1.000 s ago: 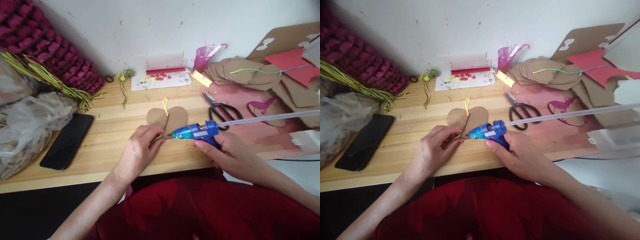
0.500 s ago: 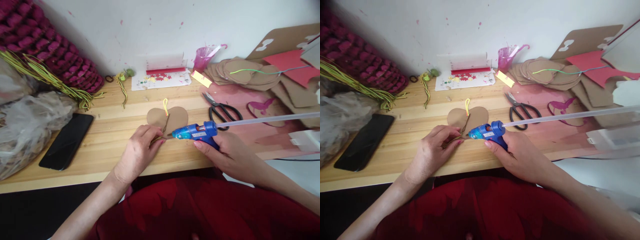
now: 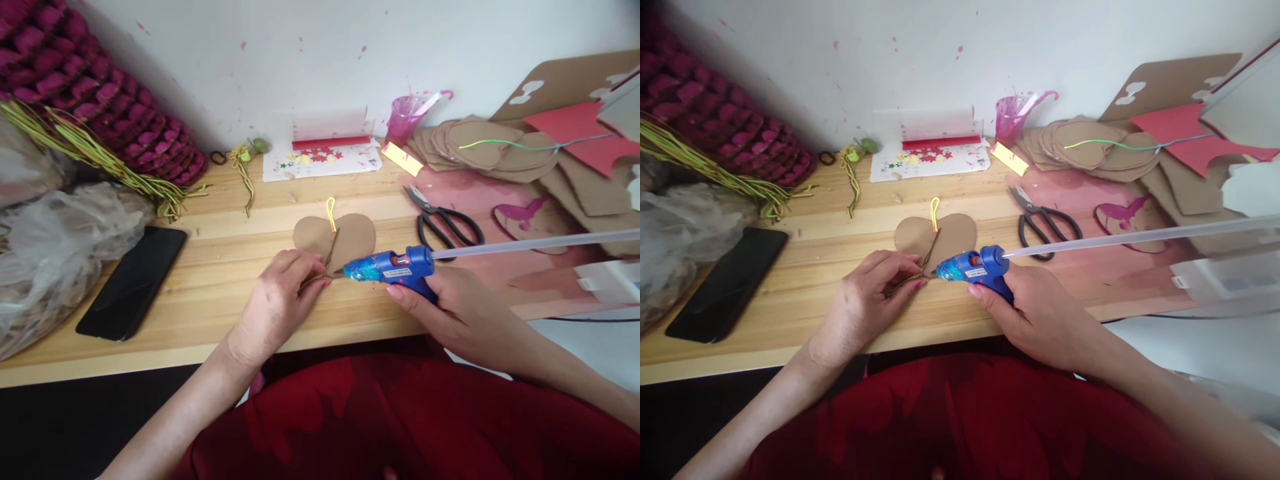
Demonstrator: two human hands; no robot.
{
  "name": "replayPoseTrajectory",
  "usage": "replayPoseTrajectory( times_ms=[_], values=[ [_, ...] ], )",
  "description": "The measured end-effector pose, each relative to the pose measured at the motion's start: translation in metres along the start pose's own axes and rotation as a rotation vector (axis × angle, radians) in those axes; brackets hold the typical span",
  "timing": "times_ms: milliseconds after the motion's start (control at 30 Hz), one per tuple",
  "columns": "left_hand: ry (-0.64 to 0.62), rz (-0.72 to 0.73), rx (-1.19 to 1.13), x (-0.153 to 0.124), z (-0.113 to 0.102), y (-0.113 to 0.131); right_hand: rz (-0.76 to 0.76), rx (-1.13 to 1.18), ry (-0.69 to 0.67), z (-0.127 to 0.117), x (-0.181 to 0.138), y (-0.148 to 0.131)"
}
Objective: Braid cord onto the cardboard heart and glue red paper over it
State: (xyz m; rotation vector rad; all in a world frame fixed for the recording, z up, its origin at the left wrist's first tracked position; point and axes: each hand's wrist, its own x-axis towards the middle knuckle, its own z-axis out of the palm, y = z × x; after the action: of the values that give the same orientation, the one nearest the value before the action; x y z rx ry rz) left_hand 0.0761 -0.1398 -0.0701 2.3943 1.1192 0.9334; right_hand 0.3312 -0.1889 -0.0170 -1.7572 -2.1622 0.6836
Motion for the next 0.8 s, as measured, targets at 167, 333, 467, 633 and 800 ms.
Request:
replayPoseTrajectory(
  times_ms=[167,333,467,633,800],
  values=[
    [-0.003,-0.01,-0.011,-0.0001,-0.0002,0.0001,-0.006,0.006,-0.006,-0.0004,-0.0011,0.0001],
    [-0.002,-0.011,-0.031,-0.0008,-0.0003,-0.0006,-0.016,0.003,0.001,-0.0004,-0.0022,0.0009],
    [0.005,-0.01,-0.036,-0.0013,0.0,-0.0012,-0.016,0.012,-0.007,-0.0009,-0.0012,-0.0003],
    [0.0,-0.022,-0.039,-0.0012,-0.001,-0.0001,-0.016,0.028,0.002,-0.0015,0.0005,0.0],
    [-0.01,-0.049,-0.088,-0.0009,-0.0024,0.0006,-0.024,0.03,0.048,-0.002,0.0008,0.0017]
  ],
)
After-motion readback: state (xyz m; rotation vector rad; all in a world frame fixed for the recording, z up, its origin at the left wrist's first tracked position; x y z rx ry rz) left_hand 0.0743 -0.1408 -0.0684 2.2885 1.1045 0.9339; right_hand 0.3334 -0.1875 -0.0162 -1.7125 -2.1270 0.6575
